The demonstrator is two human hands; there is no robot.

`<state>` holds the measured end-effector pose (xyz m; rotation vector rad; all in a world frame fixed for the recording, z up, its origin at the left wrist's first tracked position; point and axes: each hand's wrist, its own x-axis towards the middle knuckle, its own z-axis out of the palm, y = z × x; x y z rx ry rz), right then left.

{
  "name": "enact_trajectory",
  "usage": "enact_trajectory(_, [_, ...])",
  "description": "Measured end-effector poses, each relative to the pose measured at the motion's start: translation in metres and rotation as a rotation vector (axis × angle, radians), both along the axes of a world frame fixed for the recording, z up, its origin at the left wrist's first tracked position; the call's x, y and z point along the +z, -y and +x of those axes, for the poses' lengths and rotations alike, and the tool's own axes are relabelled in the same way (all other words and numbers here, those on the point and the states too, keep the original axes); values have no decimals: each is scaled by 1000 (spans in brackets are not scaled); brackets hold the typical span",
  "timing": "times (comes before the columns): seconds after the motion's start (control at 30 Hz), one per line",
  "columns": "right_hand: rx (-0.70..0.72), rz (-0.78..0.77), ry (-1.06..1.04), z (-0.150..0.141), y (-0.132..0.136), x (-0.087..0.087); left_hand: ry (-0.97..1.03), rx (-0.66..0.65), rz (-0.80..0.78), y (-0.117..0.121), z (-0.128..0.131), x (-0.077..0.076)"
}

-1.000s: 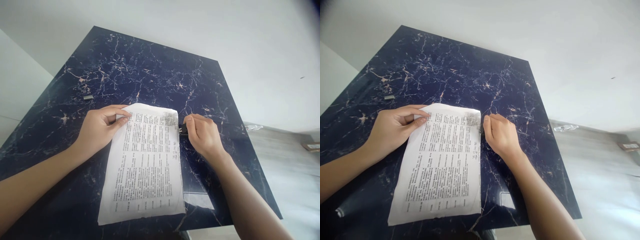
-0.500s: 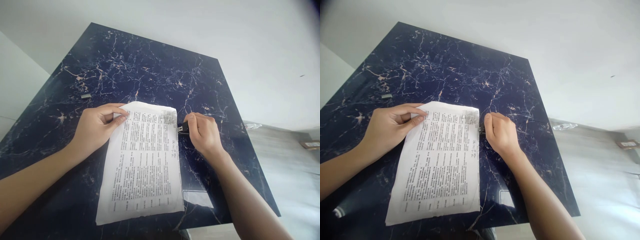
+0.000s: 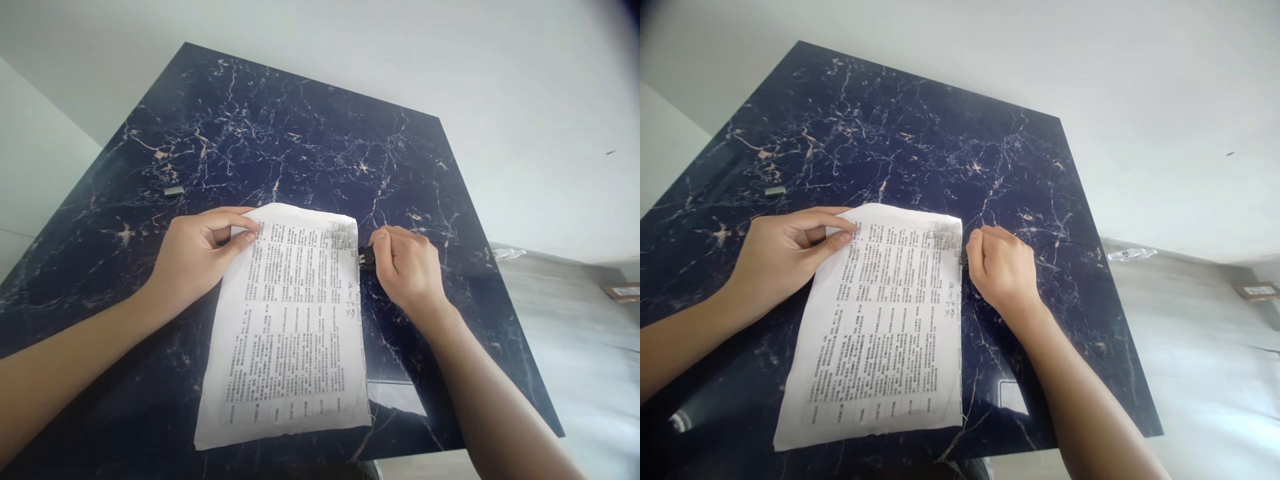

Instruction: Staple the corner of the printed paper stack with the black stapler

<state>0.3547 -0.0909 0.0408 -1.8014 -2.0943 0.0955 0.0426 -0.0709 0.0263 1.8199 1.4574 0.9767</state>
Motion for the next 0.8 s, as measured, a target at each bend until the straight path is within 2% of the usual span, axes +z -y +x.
enact_trajectory(0.5, [-22,22,164,-6,-1,-1,13,-18,-5,0,-1,-1])
enact_trajectory(0.8, [70,110,526,-17,1,-7,13,-23,-11,0,-1,-1])
